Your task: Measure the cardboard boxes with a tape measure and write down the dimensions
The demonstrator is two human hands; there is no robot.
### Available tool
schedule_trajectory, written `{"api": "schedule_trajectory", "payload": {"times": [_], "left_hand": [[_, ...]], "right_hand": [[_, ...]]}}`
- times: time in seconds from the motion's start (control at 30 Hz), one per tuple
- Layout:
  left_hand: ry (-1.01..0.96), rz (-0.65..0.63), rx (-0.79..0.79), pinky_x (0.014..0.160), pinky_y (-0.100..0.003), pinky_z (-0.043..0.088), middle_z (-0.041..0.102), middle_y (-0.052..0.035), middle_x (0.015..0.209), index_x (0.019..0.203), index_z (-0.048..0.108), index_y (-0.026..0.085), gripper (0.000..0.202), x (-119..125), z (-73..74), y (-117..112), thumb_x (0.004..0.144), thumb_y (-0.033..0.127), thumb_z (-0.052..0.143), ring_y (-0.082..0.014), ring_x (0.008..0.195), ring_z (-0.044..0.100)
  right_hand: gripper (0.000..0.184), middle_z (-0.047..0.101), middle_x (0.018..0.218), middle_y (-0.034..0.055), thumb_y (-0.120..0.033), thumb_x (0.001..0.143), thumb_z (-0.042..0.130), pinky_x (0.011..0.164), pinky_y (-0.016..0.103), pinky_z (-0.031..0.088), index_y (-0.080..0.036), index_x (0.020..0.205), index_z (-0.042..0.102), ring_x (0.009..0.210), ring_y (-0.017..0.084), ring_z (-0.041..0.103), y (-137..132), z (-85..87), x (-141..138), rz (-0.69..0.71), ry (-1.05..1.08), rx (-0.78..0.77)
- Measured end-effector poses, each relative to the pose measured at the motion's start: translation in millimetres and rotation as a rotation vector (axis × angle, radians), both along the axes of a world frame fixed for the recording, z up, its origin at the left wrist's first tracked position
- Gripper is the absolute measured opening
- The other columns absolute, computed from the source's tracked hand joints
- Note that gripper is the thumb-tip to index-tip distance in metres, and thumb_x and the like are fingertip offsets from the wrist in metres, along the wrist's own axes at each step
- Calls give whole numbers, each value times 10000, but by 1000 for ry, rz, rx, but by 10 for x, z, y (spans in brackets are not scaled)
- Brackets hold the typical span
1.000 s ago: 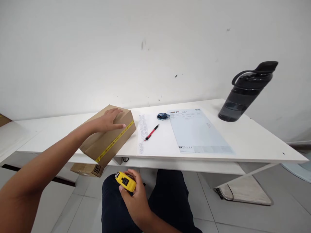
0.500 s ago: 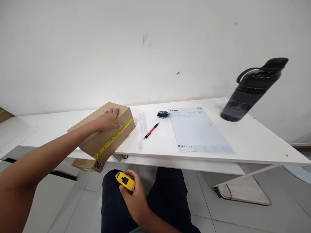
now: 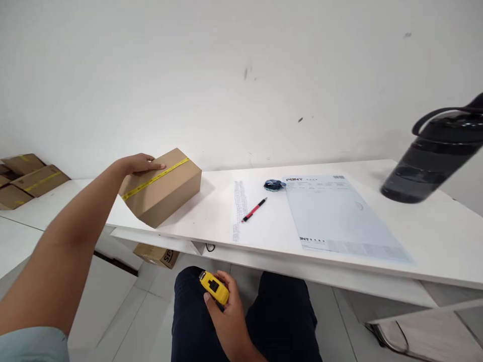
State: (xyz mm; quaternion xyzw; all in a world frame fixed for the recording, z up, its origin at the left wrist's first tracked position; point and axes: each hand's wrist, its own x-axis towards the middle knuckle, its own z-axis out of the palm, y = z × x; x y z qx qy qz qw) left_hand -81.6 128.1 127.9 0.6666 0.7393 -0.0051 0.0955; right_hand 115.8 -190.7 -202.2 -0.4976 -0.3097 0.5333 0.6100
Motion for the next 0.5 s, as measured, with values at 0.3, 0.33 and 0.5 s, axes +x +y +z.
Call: {"api": "schedule_trajectory", "payload": {"times": [0.3,0.33,0.5], "left_hand": [[-182,213,-48,827,-463,542,714,-232,1197,1146,664,127,826,-494,-425,-131,785,847,482,-391,1041,693],[-216,205,-77,827,-445,548,708,-223,1221,1162,658,133,803,-473,-445,-162,807,830,475,-377,1054,694],[-357,108,-256,757,-355,566,740,-181,1156,1212,643,146,744,-197,-496,-459,885,777,424,-287,939,730]], "right_hand": [[533,673,827,3,-550,765,787,614,323,581,-249,1127,538,707,216,681,20,-114,-65,-103,18,11],[547,670,825,4,-568,779,772,599,317,572,-246,1149,528,696,211,676,25,-98,-60,-80,30,12],[641,679,888,20,-594,785,770,572,294,557,-235,1256,524,655,176,641,84,55,4,-19,23,30]]}}
